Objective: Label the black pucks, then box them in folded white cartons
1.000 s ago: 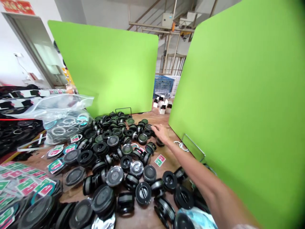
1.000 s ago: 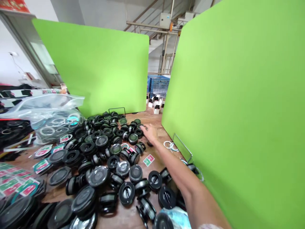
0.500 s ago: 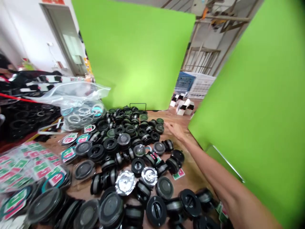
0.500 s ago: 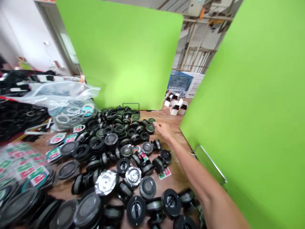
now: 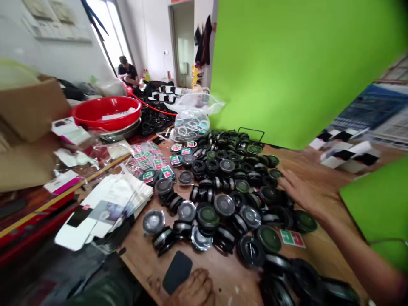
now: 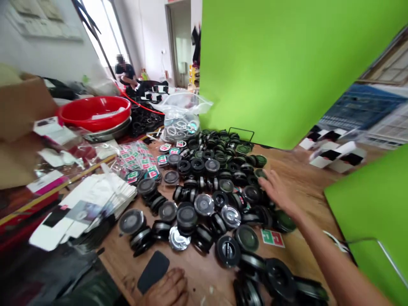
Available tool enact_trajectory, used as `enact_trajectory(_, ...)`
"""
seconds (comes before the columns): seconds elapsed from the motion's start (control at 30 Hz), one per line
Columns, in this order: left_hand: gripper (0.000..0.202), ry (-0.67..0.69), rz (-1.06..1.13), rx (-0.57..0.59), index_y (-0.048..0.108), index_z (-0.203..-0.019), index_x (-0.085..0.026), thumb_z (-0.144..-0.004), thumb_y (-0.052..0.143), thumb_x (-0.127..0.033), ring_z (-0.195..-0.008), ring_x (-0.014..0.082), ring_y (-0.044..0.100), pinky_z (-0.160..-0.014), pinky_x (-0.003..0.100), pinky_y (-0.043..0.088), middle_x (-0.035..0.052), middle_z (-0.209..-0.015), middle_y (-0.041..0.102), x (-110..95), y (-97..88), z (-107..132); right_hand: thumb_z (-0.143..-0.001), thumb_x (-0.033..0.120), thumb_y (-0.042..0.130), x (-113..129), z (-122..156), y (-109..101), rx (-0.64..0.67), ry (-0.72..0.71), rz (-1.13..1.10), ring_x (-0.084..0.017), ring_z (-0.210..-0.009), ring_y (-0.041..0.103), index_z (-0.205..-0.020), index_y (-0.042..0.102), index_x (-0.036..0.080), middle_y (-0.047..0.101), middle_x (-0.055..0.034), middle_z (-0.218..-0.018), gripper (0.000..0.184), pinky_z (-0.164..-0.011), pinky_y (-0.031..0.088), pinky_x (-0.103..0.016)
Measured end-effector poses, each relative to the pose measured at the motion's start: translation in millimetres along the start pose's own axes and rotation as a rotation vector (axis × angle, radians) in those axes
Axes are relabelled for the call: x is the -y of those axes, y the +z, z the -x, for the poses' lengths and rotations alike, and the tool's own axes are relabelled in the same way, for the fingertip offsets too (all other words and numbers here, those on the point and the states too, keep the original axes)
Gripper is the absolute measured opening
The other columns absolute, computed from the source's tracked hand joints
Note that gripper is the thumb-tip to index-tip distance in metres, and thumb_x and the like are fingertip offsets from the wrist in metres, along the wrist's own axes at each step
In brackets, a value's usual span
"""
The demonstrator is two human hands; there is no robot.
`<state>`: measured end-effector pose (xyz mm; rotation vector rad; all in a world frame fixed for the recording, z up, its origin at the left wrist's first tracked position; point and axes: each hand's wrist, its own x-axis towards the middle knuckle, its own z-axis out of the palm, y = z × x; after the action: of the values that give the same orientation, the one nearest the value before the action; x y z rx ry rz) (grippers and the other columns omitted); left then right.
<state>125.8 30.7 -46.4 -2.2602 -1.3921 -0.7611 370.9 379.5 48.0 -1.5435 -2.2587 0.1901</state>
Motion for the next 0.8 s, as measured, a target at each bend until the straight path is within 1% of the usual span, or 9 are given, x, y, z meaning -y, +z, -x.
enact_trajectory(0.07, 0.019, 0.011, 0.026, -0.1, 0.066, -0.091, -0.018, -0.087, 0.047, -0.018, -0.098, 0.0157, 0.062, -0.097, 0.029, 0.045, 0.004, -0.092, 0.07, 4.0, -17.2, -2.5, -0.084, 0.07, 0.022, 28.8, 47.8, -3.2, 0.022, -0.115, -0.003, -0.026, -0.135, 0.03, -0.137, 0.042, 0.023, 0.029, -0.0127, -0.149, 0.074, -0.105, 0.03, -0.046)
enact_trajectory(0.13, 0.017, -0.076, 0.006, -0.23, 0.066, -0.093, -0.02, -0.085, 0.051, -0.022, -0.11, 0.0215, 0.055, -0.106, 0.042, 0.034, 0.0053, -0.098, 0.068, 11.7, -35.6, -0.3, -0.081, 0.069, 0.034, 64.1, 101.7, 2.0, 0.073, -0.346, 0.061, -0.03, -0.138, 0.021, -0.139, 0.037, 0.033, 0.019, -0.0055, -0.153, 0.068, -0.105, 0.026, -0.055)
enact_trajectory(0.23, 0.039, -0.338, -0.146, -0.155, 0.062, -0.113, -0.018, -0.081, 0.057, -0.039, -0.123, 0.031, 0.044, -0.107, 0.052, 0.025, 0.0147, -0.12, 0.059, 35.3, -54.3, 5.5, -0.077, 0.066, 0.048, 113.2, 160.1, 22.6, 0.208, -0.533, 0.105, -0.032, -0.14, 0.011, -0.142, 0.026, 0.04, 0.012, -0.0037, -0.154, 0.073, -0.105, 0.022, -0.058)
enact_trajectory(0.33, 0.057, -0.447, -0.282, 0.044, 0.053, -0.127, -0.021, -0.079, 0.058, -0.05, -0.127, 0.036, 0.038, -0.104, 0.056, 0.024, 0.0185, -0.134, 0.049, 71.5, -56.7, 1.7, -0.081, 0.058, 0.05, 149.6, 161.6, 42.8, 0.285, -0.448, 0.123, -0.033, -0.141, 0.007, -0.144, 0.023, 0.035, 0.005, -0.0107, -0.154, 0.072, -0.105, 0.02, -0.06)
enact_trajectory(0.43, 0.049, -0.456, -0.333, 0.196, 0.047, -0.132, -0.03, -0.085, 0.05, -0.044, -0.131, 0.0341, 0.034, -0.102, 0.057, 0.027, 0.0143, -0.14, 0.044, 107.3, -54.0, -10.9, -0.083, 0.048, 0.055, 183.8, 127.7, 46.8, 0.327, -0.303, 0.146, -0.036, -0.14, 0.006, -0.144, 0.026, 0.027, 0.0, -0.0189, -0.153, 0.071, -0.102, 0.018, -0.064)
enact_trajectory(0.5, 0.046, -0.478, -0.327, 0.217, 0.048, -0.132, -0.026, -0.088, 0.047, -0.039, -0.131, 0.0377, 0.033, -0.099, 0.061, 0.026, 0.0183, -0.141, 0.042, 121.8, -54.3, -18.3, -0.078, 0.049, 0.062, 206.0, 111.4, 40.0, 0.365, -0.304, 0.139, -0.04, -0.139, 0.007, -0.144, 0.029, 0.019, 0.002, -0.0255, -0.151, 0.08, -0.101, 0.015, -0.066)
enact_trajectory(0.57, 0.046, -0.469, -0.289, 0.21, 0.049, -0.131, -0.018, -0.089, 0.044, -0.036, -0.131, 0.043, 0.029, -0.096, 0.067, 0.024, 0.0252, -0.14, 0.038, 126.2, -55.5, -22.5, -0.076, 0.053, 0.063, 223.8, 110.0, 29.0, 0.365, -0.268, 0.135, -0.038, -0.139, 0.011, -0.141, 0.033, 0.02, 0.007, -0.0238, -0.152, 0.079, -0.103, 0.015, -0.062)
enact_trajectory(0.67, 0.047, -0.495, -0.285, 0.17, 0.046, -0.132, -0.013, -0.091, 0.041, -0.035, -0.134, 0.043, 0.023, -0.098, 0.069, 0.019, 0.0264, -0.143, 0.033, 121.3, -56.2, -21.6, -0.079, 0.045, 0.063, 240.8, 135.7, 12.4, 0.309, -0.164, 0.155, -0.036, -0.137, 0.018, -0.135, 0.043, 0.022, 0.017, -0.0162, -0.152, 0.064, -0.106, 0.015, -0.059)
enact_trajectory(0.8, 0.055, -0.396, -0.237, 0.082, 0.044, -0.132, -0.01, -0.086, 0.05, -0.039, -0.133, 0.0413, 0.026, -0.101, 0.064, 0.019, 0.0268, -0.141, 0.036, 101.0, -56.4, -4.2, -0.086, 0.044, 0.052, 242.8, 212.6, -3.5, 0.102, -0.18, 0.118, -0.031, -0.138, 0.016, -0.13, 0.046, 0.026, 0.021, -0.0091, -0.152, 0.048, -0.108, 0.015, -0.054)
